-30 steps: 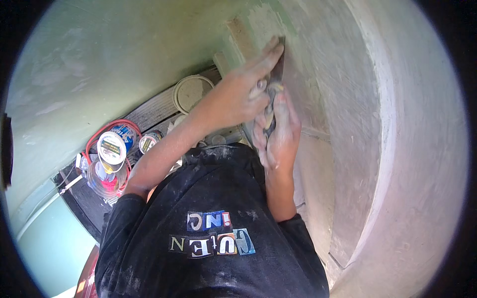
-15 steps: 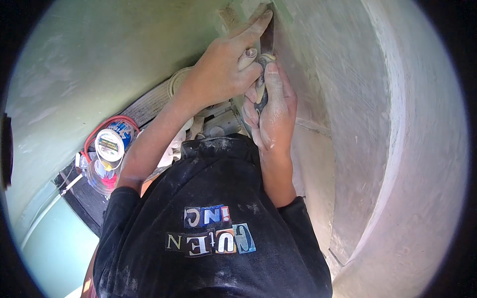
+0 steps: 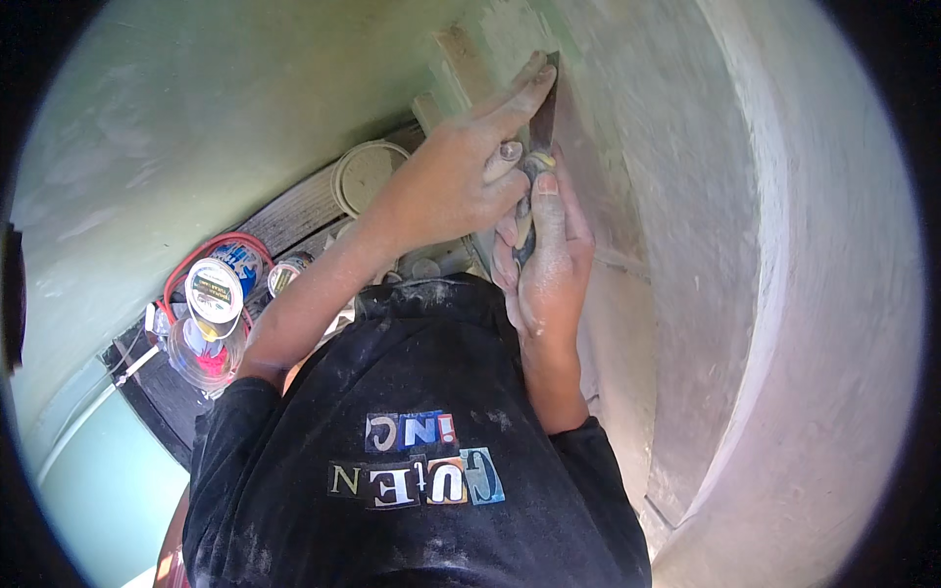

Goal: Applying patching compound to a wall using a putty knife.

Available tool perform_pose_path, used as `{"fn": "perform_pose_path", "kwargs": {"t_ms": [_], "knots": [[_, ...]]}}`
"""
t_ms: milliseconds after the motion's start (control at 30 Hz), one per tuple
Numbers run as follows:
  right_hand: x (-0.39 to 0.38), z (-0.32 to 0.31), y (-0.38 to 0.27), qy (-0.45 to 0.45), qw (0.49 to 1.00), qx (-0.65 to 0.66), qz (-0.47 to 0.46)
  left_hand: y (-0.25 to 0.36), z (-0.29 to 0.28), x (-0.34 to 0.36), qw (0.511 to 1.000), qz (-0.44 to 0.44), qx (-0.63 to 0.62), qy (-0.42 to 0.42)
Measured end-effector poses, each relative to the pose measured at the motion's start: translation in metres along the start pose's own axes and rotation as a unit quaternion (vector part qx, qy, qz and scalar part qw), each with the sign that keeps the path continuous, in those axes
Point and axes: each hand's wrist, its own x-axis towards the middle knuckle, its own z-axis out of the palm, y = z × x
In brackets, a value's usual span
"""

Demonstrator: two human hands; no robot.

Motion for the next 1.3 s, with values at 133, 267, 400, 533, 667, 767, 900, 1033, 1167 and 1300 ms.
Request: {"fn": "perform_pose_path", "kwargs": {"t_ms": [133,267,400,533,667,767,900,1033,1167,1300], "knots": [[0.02,0.002,-0.003,-0.029,0.998,0.049,0.023,0.015,-0.017,0.012,0.998,-0.063,-0.024,-0.011],[0.008,0.004,0.002,-0.029,0.999,0.039,0.02,0.002,-0.012,0.003,0.999,0.008,0.043,0.026],[0.009,-0.004,-0.003,-0.082,0.995,0.054,0.012,0.005,-0.005,0.004,0.999,-0.032,-0.012,0.002],[0.017,0.007,0.002,-0.027,0.998,0.06,0.009,0.008,-0.015,0.009,0.999,-0.028,0.0,0.026],[0.007,-0.004,0.002,-0.033,0.999,0.035,0.009,0.005,0.001,-0.006,0.999,-0.011,0.03,0.016],[0.024,0.003,-0.001,-0.036,0.998,0.041,0.006,-0.003,-0.007,0.015,0.998,0.026,0.022,0.053],[0.021,0.0,0.011,-0.025,0.997,0.073,0.023,0.013,-0.023,0.011,0.992,-0.122,0.002,-0.04],[0.011,-0.003,0.007,-0.051,0.996,0.07,0.018,-0.005,-0.006,0.004,1.0,-0.017,-0.004,0.019],[0.032,0.012,0.009,-0.017,1.0,0.018,-0.012,-0.004,-0.022,0.017,0.998,-0.063,-0.011,0.002],[0.02,0.0,0.005,-0.018,0.999,0.026,0.002,-0.009,-0.007,0.007,0.999,-0.035,-0.005,0.014]]}}
